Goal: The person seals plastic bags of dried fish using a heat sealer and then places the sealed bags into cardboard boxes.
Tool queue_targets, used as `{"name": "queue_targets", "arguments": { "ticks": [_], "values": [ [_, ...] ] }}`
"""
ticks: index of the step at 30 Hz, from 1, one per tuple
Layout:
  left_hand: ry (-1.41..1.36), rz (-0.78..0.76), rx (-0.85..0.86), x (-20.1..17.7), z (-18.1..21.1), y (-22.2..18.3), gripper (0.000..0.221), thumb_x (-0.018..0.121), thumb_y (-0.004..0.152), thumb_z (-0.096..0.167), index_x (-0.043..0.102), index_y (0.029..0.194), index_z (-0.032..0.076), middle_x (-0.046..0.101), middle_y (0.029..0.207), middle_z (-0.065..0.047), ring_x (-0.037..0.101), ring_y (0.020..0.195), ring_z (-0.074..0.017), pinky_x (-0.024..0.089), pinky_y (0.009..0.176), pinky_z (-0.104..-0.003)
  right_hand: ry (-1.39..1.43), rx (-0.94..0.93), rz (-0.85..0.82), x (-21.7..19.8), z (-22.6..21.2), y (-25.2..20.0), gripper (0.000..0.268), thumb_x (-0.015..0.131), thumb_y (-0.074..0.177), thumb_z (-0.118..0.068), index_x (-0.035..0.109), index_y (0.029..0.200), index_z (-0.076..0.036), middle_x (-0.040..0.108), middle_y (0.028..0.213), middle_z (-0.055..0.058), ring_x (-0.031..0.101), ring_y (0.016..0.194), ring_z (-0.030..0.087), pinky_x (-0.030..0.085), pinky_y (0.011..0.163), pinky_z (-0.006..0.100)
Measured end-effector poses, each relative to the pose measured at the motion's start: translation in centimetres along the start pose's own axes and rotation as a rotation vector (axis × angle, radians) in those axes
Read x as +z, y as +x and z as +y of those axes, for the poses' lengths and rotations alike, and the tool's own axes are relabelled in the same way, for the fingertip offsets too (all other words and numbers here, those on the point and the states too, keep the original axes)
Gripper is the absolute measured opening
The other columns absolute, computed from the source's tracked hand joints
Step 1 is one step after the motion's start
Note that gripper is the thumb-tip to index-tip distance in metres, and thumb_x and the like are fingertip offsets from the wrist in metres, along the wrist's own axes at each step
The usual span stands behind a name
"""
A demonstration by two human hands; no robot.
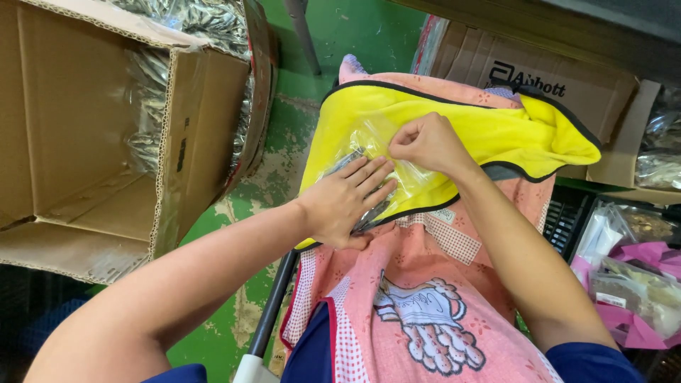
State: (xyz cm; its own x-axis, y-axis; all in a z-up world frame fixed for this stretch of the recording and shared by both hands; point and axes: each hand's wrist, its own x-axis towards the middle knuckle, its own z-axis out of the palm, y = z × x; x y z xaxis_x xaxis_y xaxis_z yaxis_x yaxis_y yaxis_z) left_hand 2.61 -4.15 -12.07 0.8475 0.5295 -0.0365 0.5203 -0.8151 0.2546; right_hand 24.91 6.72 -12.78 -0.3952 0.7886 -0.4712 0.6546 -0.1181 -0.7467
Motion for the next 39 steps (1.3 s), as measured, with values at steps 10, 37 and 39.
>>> {"name": "queue_targets", "arguments": {
  "ticks": [10, 37, 39],
  "values": [
    [0.027, -0.001, -0.033, -0.6, -0.2, 0.3, 0.107, 0.05, 0.075, 0.067, 0.032, 0.158, 0.002, 0.034, 0.16, -0.029, 0.032, 0.152, -0.0421, 0.021, 0.126, -0.054, -0.134, -0.137, 0.103, 1.2, -0.9, 1.9, 0.019, 0.087, 0.072, -0.035, 0.082, 0.078, -0.017, 0.072, 0.065, 0.001, 0.071, 0.069, 0.021, 0.056, 0.069, 0.032],
    [-0.053, 0.349, -0.251, -0.6, 0.8, -2.9, 0.075, 0.03, 0.098, 0.066, 0.045, 0.154, 0.019, 0.054, 0.15, -0.012, 0.043, 0.148, -0.0324, 0.016, 0.123, -0.06, -0.078, -0.222, -0.031, 0.0, -4.5, -4.0, 0.037, 0.072, 0.091, -0.031, 0.075, 0.111, 0.0, 0.074, 0.108, 0.027, 0.063, 0.115, 0.05, 0.047, 0.101, 0.06],
    [-0.501, 0.674, -0.761, -1.2, 0.1, -3.2, 0.069, 0.049, 0.096, 0.044, 0.038, 0.153, 0.008, 0.03, 0.16, -0.023, 0.029, 0.151, -0.0485, 0.024, 0.125, -0.061, 0.152, -0.297, -0.056, 0.0, -4.0, -5.4, 0.015, 0.072, 0.097, -0.019, 0.071, 0.101, -0.004, 0.074, 0.085, 0.007, 0.066, 0.086, 0.018, 0.055, 0.086, 0.039]
  ]
}}
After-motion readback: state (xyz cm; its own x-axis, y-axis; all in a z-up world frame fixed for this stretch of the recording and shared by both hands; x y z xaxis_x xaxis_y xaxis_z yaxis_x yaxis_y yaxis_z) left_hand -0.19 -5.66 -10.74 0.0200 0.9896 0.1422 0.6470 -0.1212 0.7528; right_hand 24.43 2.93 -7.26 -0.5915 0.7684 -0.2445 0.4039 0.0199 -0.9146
